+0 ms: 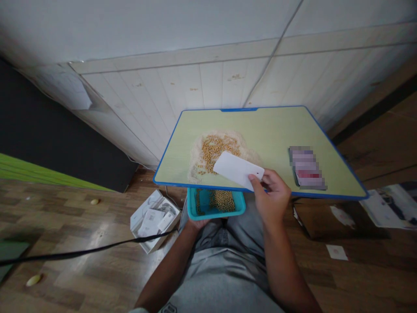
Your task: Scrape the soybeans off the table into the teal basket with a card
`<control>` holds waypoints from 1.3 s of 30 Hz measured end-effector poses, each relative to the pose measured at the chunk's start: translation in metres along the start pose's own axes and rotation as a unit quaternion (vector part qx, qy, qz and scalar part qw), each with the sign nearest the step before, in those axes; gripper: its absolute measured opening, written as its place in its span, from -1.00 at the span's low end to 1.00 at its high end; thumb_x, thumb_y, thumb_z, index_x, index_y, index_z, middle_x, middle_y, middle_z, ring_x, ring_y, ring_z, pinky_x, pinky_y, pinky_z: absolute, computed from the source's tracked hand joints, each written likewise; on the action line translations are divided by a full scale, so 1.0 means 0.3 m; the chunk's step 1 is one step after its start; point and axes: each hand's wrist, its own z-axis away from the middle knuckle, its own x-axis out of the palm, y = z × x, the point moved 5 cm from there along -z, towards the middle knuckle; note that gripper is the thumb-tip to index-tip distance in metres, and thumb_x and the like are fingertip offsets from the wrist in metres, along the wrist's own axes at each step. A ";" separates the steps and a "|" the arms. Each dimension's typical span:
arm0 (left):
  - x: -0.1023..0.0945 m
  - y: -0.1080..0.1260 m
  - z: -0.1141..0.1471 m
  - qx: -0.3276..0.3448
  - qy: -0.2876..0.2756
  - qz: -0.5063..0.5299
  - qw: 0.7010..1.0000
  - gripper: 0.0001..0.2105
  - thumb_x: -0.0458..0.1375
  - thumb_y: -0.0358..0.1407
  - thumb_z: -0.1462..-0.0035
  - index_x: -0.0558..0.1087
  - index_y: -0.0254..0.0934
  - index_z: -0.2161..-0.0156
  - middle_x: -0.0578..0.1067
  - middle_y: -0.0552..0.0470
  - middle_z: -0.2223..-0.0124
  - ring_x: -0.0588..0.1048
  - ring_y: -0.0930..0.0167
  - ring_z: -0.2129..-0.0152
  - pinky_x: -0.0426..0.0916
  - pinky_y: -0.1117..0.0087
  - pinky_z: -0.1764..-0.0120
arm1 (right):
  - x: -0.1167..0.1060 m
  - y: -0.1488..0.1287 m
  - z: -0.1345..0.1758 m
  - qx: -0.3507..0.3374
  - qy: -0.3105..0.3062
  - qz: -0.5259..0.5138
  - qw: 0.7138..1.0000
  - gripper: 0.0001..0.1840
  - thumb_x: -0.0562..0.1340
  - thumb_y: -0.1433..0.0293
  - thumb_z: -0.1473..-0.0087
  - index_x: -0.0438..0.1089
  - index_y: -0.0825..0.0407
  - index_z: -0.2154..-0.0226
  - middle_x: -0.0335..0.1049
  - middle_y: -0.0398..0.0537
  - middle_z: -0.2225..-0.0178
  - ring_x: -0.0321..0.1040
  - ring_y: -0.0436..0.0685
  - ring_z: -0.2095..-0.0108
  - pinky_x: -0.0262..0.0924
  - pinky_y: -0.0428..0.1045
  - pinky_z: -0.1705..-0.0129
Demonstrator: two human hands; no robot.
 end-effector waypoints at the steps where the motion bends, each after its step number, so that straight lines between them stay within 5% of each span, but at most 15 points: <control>1: -0.026 -0.011 -0.008 -0.010 0.022 -0.004 1.000 -0.19 0.22 0.36 -0.47 0.73 -0.11 -0.52 0.67 -0.21 -0.67 0.29 -0.35 -0.81 0.26 -0.39 -0.76 | -0.013 0.004 -0.007 0.001 0.021 0.003 1.000 -0.71 0.60 0.06 -0.29 0.72 -0.09 0.19 0.86 -0.01 0.26 0.78 0.29 0.27 0.50 0.02 0.33; 4: -0.085 -0.028 -0.021 -0.021 0.047 -0.005 0.999 -0.27 0.11 0.29 -0.56 0.79 -0.13 -0.42 0.73 -0.20 -0.60 0.38 -0.32 -0.77 0.29 -0.38 -0.75 | -0.049 0.015 -0.027 -0.003 0.078 0.012 0.997 -0.72 0.60 0.09 -0.25 0.71 -0.08 0.20 0.88 0.03 0.24 0.79 0.31 0.28 0.44 0.01 0.38; 7: -0.093 -0.031 -0.025 -0.031 0.009 0.003 0.999 -0.27 0.10 0.29 -0.58 0.74 -0.05 -0.51 0.75 -0.13 -0.58 0.38 -0.25 -0.77 0.28 -0.37 -0.75 | -0.068 0.022 -0.043 -0.011 0.099 0.027 0.995 -0.74 0.58 0.11 -0.25 0.72 -0.07 0.19 0.89 0.04 0.23 0.79 0.31 0.28 0.41 0.00 0.39; 11: -0.074 -0.026 -0.019 -0.050 0.017 -0.002 0.999 -0.21 0.07 0.29 -0.60 0.60 -0.01 -0.68 0.79 -0.09 -0.53 0.42 -0.15 -0.76 0.31 -0.33 -0.75 | -0.067 0.023 -0.045 -0.018 0.074 0.056 0.995 -0.74 0.55 0.10 -0.30 0.73 -0.08 0.17 0.87 0.01 0.25 0.74 0.27 0.32 0.42 0.01 0.38; 19: 0.005 0.002 0.001 -0.039 -0.012 -0.016 0.999 -0.19 0.15 0.34 -0.56 0.57 0.10 -0.71 0.68 0.02 -0.67 0.30 -0.08 -0.83 0.31 -0.28 -0.77 | -0.043 0.017 -0.038 -0.016 0.023 0.047 0.998 -0.78 0.54 0.12 -0.30 0.76 -0.08 0.18 0.81 -0.07 0.32 0.67 0.22 0.36 0.43 0.02 0.35; 31: 0.004 0.005 0.003 0.000 -0.001 -0.022 1.000 -0.24 0.25 0.37 -0.47 0.77 -0.05 -0.48 0.68 -0.06 -0.66 0.18 -0.22 -0.87 0.25 -0.31 -0.80 | -0.039 0.003 -0.034 -0.007 -0.005 0.038 0.999 -0.76 0.55 0.09 -0.27 0.75 -0.10 0.23 0.79 -0.07 0.33 0.61 0.20 0.39 0.42 0.00 0.39; 39: -0.007 -0.012 -0.021 -0.006 0.005 0.026 1.000 -0.24 0.20 0.33 -0.54 0.67 -0.01 -0.59 0.80 -0.08 -0.53 0.44 -0.13 -0.76 0.31 -0.26 -0.79 | -0.023 -0.016 -0.034 -0.002 -0.030 0.015 0.999 -0.79 0.55 0.12 -0.23 0.76 -0.10 0.26 0.79 -0.10 0.36 0.60 0.20 0.41 0.38 0.00 0.39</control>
